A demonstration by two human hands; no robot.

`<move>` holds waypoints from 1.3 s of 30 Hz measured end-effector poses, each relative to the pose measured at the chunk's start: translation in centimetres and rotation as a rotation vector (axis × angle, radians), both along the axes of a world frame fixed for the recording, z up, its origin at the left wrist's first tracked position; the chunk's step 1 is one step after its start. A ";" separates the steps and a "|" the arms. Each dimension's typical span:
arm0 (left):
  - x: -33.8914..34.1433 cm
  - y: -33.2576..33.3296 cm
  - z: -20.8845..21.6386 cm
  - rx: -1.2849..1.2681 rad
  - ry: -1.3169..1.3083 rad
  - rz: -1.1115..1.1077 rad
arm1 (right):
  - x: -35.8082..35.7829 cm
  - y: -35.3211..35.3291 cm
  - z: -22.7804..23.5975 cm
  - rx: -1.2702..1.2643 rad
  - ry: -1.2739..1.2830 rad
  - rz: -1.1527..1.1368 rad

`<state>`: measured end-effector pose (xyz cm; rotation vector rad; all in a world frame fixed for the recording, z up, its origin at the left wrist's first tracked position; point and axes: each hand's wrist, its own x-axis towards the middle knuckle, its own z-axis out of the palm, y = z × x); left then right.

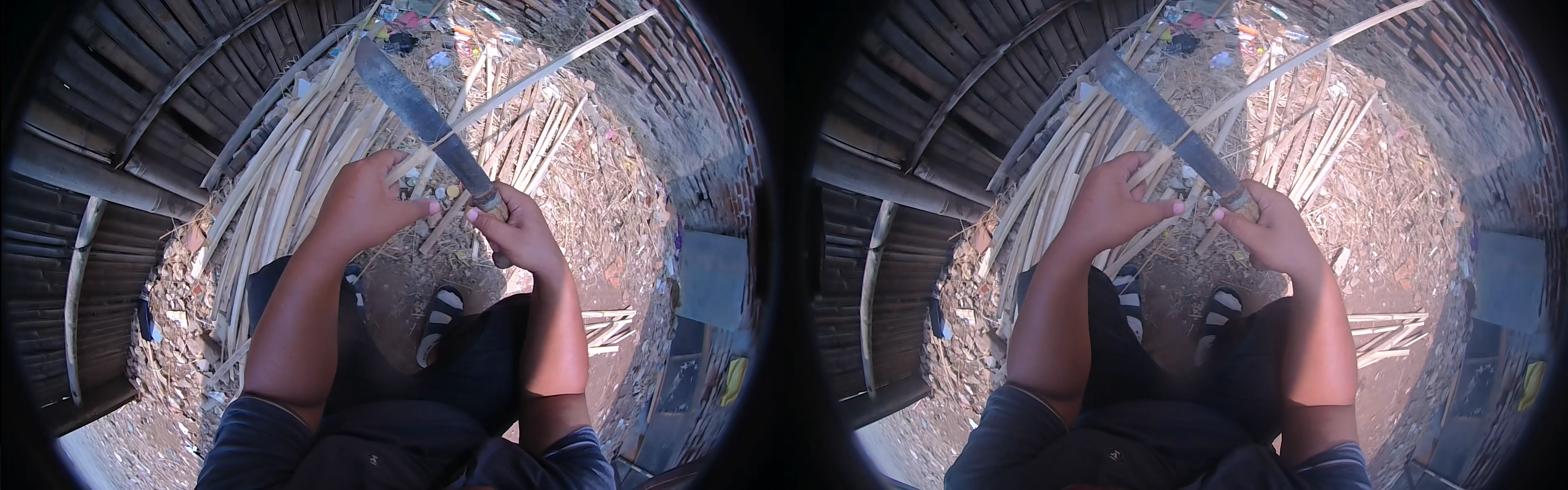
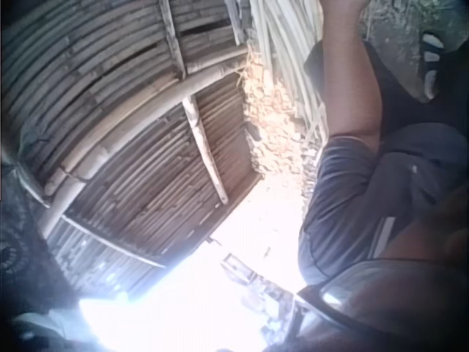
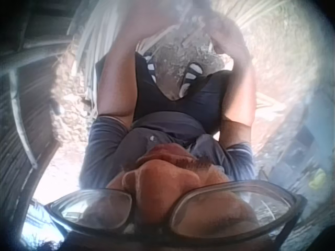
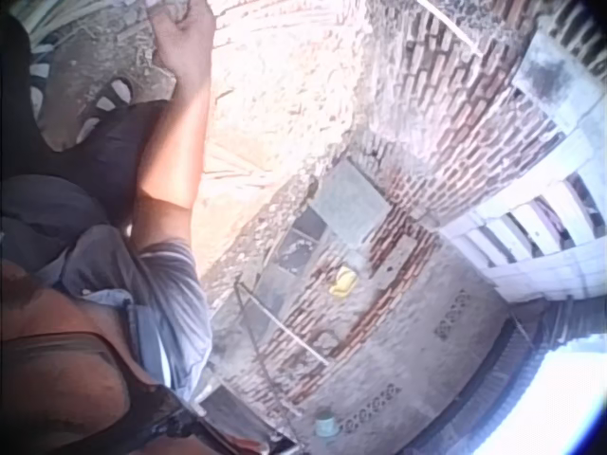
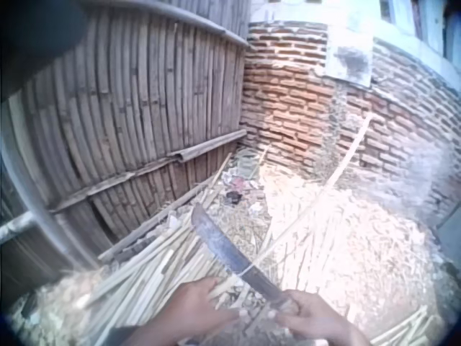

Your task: The person shaves a thin strip of bamboo using a machete, removing small fibers and smoothing the surface while holding the strip against a wooden support.

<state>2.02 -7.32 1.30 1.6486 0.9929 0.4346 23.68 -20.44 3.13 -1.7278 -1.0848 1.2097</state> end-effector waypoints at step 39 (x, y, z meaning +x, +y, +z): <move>-0.3 0.1 1.2 0.131 0.124 0.019 | 0.1 -0.2 -0.1 0.040 -0.019 -0.043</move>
